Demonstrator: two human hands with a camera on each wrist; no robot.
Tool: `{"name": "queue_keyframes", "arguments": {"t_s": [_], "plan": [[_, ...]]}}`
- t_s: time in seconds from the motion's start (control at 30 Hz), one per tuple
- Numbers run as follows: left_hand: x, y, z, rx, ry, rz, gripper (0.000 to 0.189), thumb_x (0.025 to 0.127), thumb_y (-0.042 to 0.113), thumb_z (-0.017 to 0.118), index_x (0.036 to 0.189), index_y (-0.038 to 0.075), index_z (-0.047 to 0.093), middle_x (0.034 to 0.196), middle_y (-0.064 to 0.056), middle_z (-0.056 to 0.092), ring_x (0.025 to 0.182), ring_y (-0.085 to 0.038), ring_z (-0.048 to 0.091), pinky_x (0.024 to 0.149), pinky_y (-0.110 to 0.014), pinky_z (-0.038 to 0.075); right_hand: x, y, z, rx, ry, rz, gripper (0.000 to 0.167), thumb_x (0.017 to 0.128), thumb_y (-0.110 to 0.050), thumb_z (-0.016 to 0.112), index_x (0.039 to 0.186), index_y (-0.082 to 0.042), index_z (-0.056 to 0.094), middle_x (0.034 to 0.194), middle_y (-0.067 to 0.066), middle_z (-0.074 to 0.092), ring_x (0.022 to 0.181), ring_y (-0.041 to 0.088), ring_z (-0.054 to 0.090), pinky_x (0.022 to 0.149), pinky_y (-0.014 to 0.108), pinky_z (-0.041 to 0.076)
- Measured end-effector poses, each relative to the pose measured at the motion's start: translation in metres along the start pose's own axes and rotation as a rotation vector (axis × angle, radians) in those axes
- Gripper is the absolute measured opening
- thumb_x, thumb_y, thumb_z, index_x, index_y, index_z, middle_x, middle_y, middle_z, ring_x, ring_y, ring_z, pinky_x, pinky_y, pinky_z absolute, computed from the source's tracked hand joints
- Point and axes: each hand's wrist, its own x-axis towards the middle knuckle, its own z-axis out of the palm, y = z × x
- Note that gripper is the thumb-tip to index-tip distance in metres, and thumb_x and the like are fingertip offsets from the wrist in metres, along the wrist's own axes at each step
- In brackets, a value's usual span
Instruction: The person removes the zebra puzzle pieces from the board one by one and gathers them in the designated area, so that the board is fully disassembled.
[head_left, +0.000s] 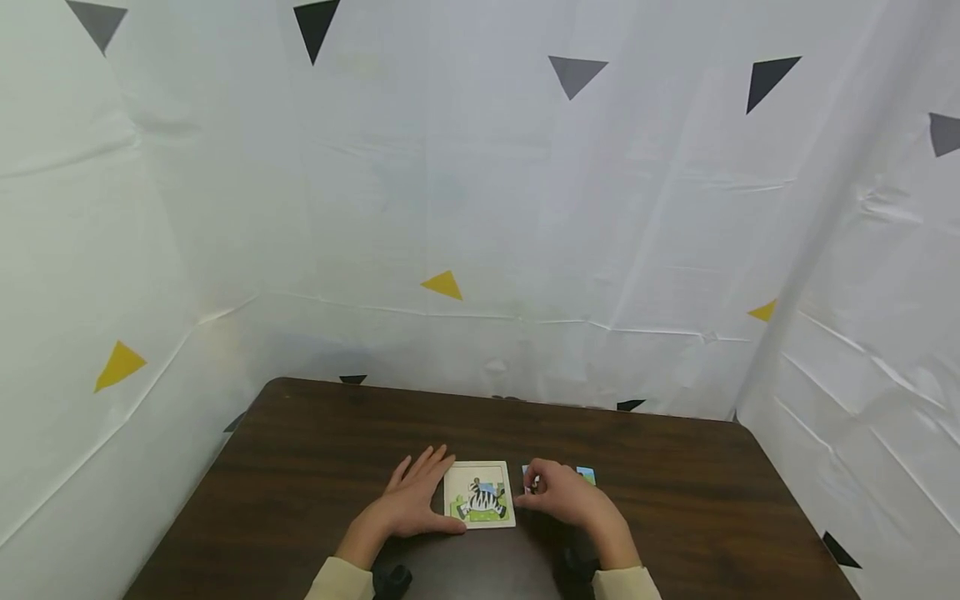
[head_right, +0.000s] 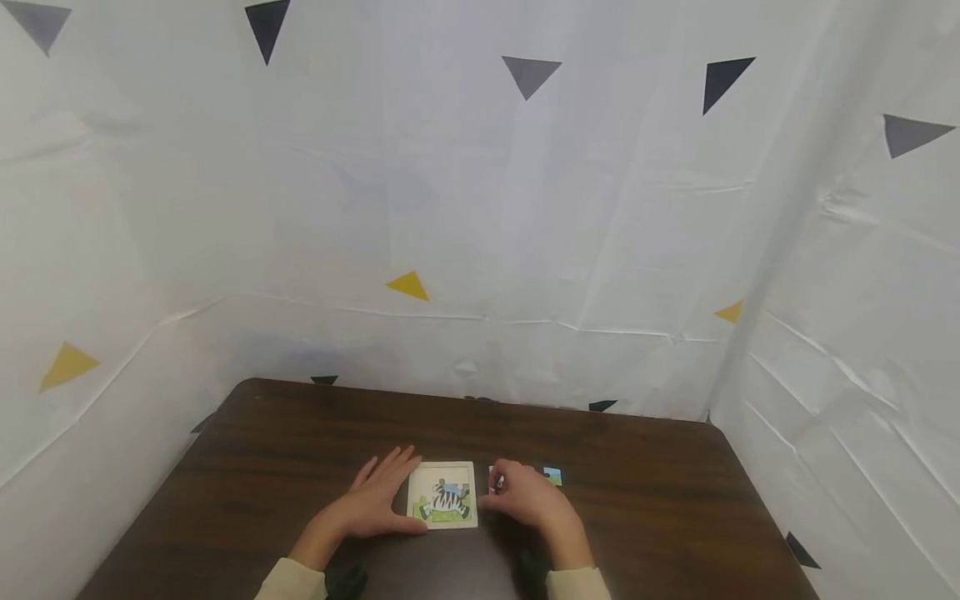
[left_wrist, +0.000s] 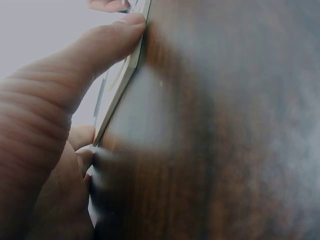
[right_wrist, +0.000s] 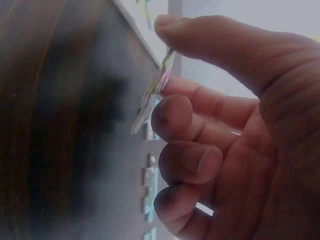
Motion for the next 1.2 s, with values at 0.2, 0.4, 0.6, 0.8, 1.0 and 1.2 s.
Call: {"name": "queue_keyframes", "arguments": {"t_s": [0.2, 0.4, 0.6, 0.8, 1.0, 1.2], "plan": [[0.000, 0.001, 0.000, -0.004, 0.000, -0.005, 0.117, 0.083, 0.070, 0.083, 0.172, 0.014, 0.030, 0.182, -0.011, 0.017, 0.169, -0.036, 0.014, 0.133, -0.069, 0.005, 0.000, 0.002, 0.002, -0.020, 0.007, 0.025, 0.031, 0.092, -0.030, 0.086, 0.101, -0.009, 0.066, 0.078, -0.001, 0.060, 0.067, 0.014, 0.052, 0.059, 0.030, 0.041], [-0.001, 0.001, 0.001, -0.013, -0.001, -0.002, 0.118, 0.083, 0.069, 0.083, 0.172, 0.013, 0.030, 0.182, -0.012, 0.017, 0.169, -0.037, 0.014, 0.132, -0.069, 0.005, -0.005, 0.005, -0.006, 0.023, 0.007, 0.015, 0.031, 0.091, -0.030, 0.087, 0.103, -0.008, 0.068, 0.081, 0.001, 0.061, 0.070, 0.016, 0.052, 0.061, 0.032, 0.043], [-0.001, 0.001, 0.000, -0.012, 0.001, -0.005, 0.118, 0.083, 0.069, 0.083, 0.172, 0.014, 0.029, 0.182, -0.012, 0.017, 0.169, -0.037, 0.013, 0.132, -0.069, 0.005, -0.008, 0.012, -0.017, 0.066, 0.006, 0.029, 0.030, 0.092, -0.029, 0.085, 0.107, -0.007, 0.070, 0.084, 0.001, 0.063, 0.072, 0.015, 0.054, 0.062, 0.032, 0.046], [-0.002, 0.001, -0.001, -0.015, 0.003, -0.006, 0.117, 0.083, 0.068, 0.084, 0.172, 0.014, 0.029, 0.182, -0.012, 0.017, 0.169, -0.038, 0.013, 0.132, -0.069, 0.005, -0.009, 0.021, -0.023, 0.107, -0.036, 0.035, 0.027, 0.092, -0.017, 0.084, 0.112, -0.004, 0.070, 0.070, -0.001, 0.056, 0.061, 0.012, 0.046, 0.055, 0.027, 0.038], [-0.003, 0.001, -0.002, -0.027, 0.001, 0.001, 0.116, 0.084, 0.066, 0.084, 0.172, 0.013, 0.030, 0.182, -0.012, 0.017, 0.169, -0.037, 0.013, 0.132, -0.069, 0.005, -0.008, 0.025, -0.018, 0.130, -0.071, 0.031, 0.023, 0.092, -0.006, 0.082, 0.110, -0.004, 0.069, 0.070, -0.001, 0.054, 0.060, 0.013, 0.046, 0.055, 0.028, 0.037], [-0.003, 0.002, -0.004, -0.043, 0.005, 0.016, 0.116, 0.084, 0.065, 0.085, 0.172, 0.013, 0.030, 0.182, -0.013, 0.017, 0.169, -0.037, 0.013, 0.132, -0.069, 0.005, -0.006, 0.024, -0.013, 0.126, -0.062, 0.026, 0.021, 0.091, 0.000, 0.080, 0.106, -0.005, 0.067, 0.068, 0.000, 0.053, 0.059, 0.014, 0.045, 0.055, 0.028, 0.036]]}}
